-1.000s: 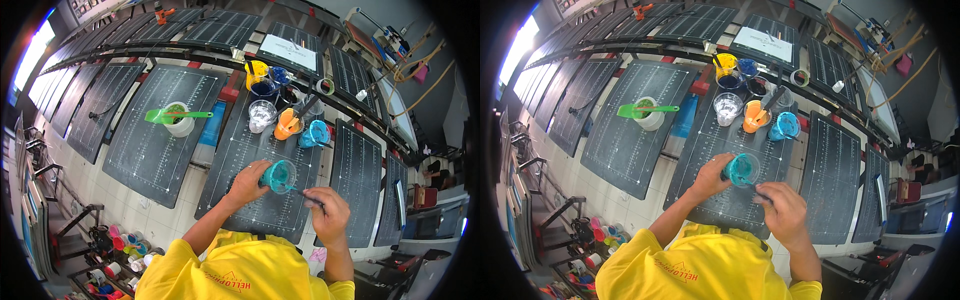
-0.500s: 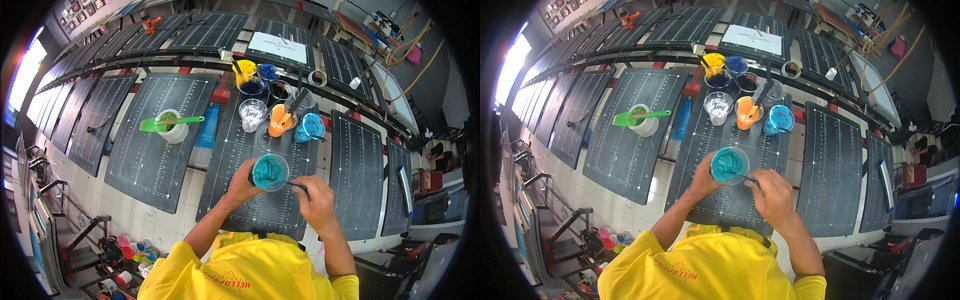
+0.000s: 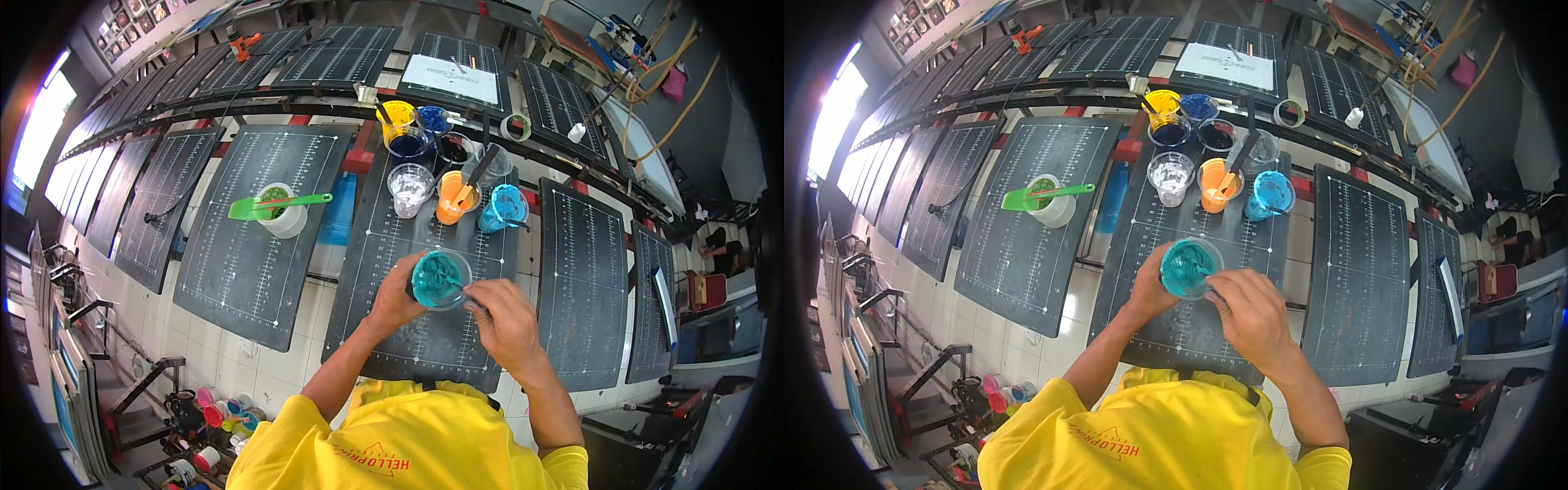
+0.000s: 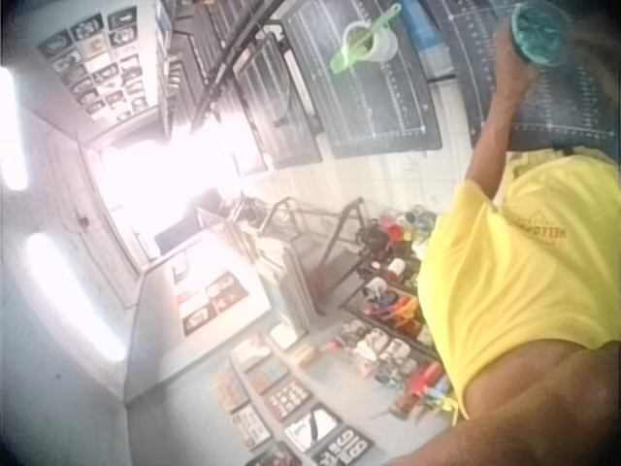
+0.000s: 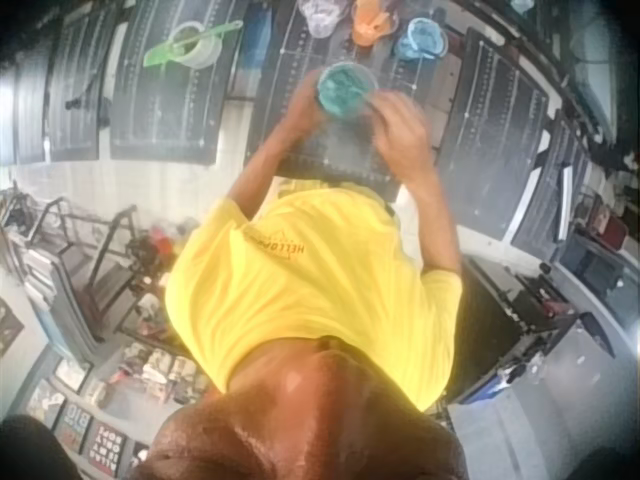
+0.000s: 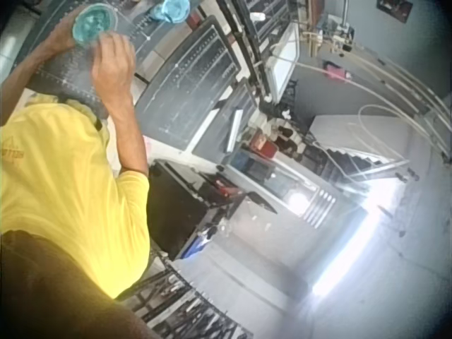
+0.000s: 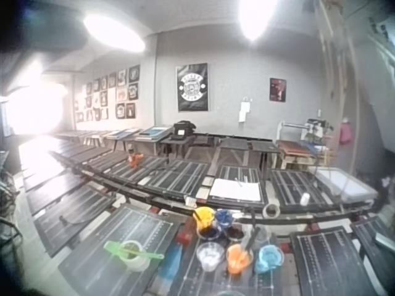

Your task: The person wipes a metal screen printing frame with a black cloth, stirs ink in plastic cups, and continues cleaning the edges of the frame.

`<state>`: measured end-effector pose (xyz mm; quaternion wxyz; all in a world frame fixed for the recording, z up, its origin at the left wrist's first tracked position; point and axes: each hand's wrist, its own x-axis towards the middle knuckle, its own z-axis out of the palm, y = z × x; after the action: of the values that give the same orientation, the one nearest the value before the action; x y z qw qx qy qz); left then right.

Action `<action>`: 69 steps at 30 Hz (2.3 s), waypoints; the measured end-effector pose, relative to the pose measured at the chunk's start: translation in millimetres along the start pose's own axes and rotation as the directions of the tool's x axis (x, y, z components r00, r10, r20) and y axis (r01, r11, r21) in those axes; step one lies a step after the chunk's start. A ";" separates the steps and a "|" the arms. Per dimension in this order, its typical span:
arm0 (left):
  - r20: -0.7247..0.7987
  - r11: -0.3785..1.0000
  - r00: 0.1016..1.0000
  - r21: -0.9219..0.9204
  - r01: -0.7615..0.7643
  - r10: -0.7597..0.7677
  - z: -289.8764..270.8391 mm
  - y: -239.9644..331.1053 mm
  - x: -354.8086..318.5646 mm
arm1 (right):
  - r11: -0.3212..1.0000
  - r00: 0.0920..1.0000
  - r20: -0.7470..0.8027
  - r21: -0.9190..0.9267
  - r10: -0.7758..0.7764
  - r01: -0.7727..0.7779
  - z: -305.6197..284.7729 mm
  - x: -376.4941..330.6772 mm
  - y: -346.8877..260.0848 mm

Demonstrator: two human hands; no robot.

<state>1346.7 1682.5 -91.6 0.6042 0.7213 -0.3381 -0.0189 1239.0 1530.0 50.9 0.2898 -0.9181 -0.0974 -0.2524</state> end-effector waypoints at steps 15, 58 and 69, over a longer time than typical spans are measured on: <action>-0.027 0.996 0.996 0.010 -0.083 0.083 3.0 1.7 8.7 | 0.998 0.998 -0.040 0.035 -0.043 0.045 5.3 5.0 -3.8; 0.172 1.000 0.985 -0.004 0.011 -0.010 25.4 -55.9 70.3 | 0.993 0.993 -0.007 0.024 0.119 -0.119 19.9 46.7 80.8; 0.130 0.999 0.991 0.005 0.033 -0.033 26.7 -53.1 66.5 | 0.981 0.981 -0.036 0.026 0.192 -0.191 12.4 43.6 89.7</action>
<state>1410.9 1627.8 -120.3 0.5796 0.7248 -0.3647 -0.0755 1310.4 1465.7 21.5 0.3249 -0.9149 -0.0057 -0.2396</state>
